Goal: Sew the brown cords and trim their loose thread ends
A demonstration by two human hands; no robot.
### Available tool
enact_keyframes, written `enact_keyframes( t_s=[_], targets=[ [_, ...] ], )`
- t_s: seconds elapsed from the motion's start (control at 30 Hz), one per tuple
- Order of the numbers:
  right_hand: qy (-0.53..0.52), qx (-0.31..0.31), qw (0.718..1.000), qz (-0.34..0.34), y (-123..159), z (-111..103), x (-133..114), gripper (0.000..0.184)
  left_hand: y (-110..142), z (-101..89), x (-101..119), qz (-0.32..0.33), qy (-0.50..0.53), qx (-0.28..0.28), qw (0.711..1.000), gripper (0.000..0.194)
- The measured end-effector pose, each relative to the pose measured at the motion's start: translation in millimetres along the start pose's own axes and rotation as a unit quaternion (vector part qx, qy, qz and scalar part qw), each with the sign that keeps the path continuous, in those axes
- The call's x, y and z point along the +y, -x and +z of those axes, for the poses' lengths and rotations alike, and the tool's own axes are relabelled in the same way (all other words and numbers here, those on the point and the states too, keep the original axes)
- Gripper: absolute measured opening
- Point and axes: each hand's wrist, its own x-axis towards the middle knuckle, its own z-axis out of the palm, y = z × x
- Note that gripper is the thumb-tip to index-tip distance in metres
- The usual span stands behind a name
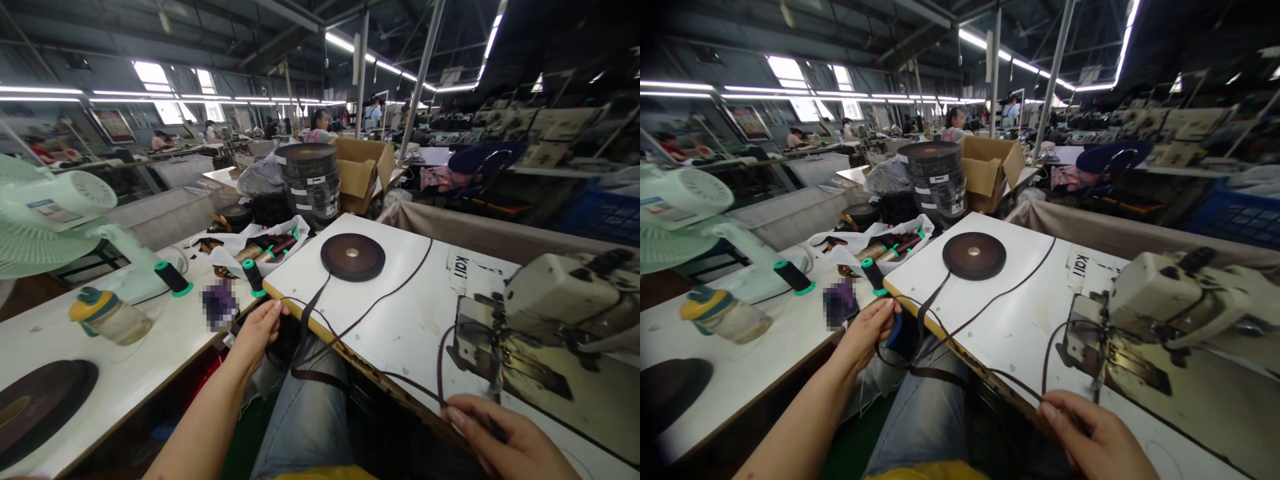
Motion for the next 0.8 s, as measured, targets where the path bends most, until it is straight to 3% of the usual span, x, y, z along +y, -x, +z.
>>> enact_keyframes(
  t_s=[0.23, 0.5, 0.63, 0.7, 0.8],
  targets=[
    [0.042, 0.131, 0.991, 0.001, 2, -22, 1, 0.055, -10, -13.0, -6, 0.017, -0.017, 0.091, 0.996, 0.07],
    [0.056, 0.158, 0.986, 0.023, 1, -24, 6, 0.056, -23, -23.6, -28, 0.047, -0.126, 0.18, 0.974, 0.062],
    [0.051, 0.142, 0.989, 0.007, 2, -17, -3, 0.052, -26, -23.2, -20, 0.095, -0.227, 0.174, 0.953, 0.039],
    [0.044, 0.129, 0.991, -0.004, 3, -13, -7, 0.05, -22, -15.4, -13, 0.142, -0.299, 0.164, 0.929, 0.034],
    [0.032, 0.119, 0.992, -0.022, 2, -8, -9, 0.046, -9, 9.7, -7, 0.213, -0.359, 0.059, 0.907, 0.032]
  ],
)
